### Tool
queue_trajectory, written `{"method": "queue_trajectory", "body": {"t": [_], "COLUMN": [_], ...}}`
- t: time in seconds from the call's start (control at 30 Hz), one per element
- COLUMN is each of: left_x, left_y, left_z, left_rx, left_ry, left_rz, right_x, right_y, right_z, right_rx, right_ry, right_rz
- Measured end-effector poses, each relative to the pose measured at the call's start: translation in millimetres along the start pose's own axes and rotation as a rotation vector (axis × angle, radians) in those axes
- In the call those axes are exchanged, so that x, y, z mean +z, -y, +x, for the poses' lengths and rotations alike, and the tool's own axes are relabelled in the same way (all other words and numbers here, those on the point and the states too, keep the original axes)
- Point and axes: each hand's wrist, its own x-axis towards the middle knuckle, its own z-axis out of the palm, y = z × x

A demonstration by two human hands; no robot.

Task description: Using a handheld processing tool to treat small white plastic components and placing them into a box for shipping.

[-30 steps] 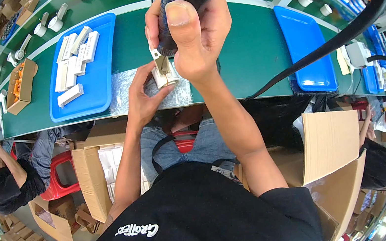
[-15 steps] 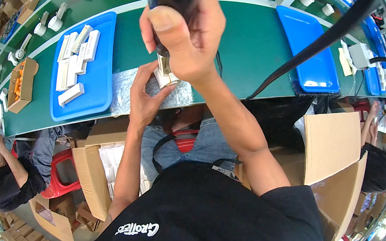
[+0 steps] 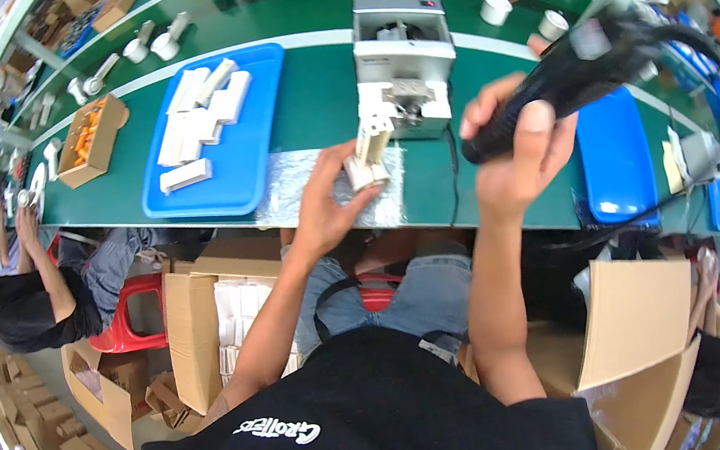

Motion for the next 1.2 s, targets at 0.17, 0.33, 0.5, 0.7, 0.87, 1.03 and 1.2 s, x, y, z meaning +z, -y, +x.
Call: {"method": "queue_trajectory", "body": {"t": [0.17, 0.33, 0.5, 0.7, 0.87, 1.03, 1.2], "left_x": [-38.6, -90.1, -109.2, -177.1, -203.2, -206.5, -107.7], "left_y": [-7.7, 11.7, 132.6, 251.0, 277.5, 219.3, 80.7], "left_z": [8.0, 96.7, 231.4, 335.3, 366.4, 335.8, 255.5], "left_rx": [-0.196, -0.071, -0.154, -0.145, -0.271, -0.034, 0.236], "left_ry": [-0.006, 0.042, 0.103, 0.023, -0.132, -0.253, 0.158], "left_rz": [-0.241, -0.176, -0.171, 0.677, 0.681, 0.720, 0.391], "right_x": [-40.2, -70.8, -73.9, -77.9, -75.1, -73.7, -81.7], "right_y": [-38.5, -62.2, -80.8, -81.2, -85.9, -84.3, -75.4], "right_z": [-62.7, -113.6, -125.4, -134.7, -134.1, -137.4, -127.8], "right_rx": [0.212, 0.286, 0.190, 0.119, 0.037, 0.086, 0.000], "right_ry": [-0.029, -0.012, -0.014, 0.052, 0.003, 0.007, -0.033], "right_rz": [-0.385, -0.626, -0.831, -0.948, -0.985, -0.950, -0.982]}}
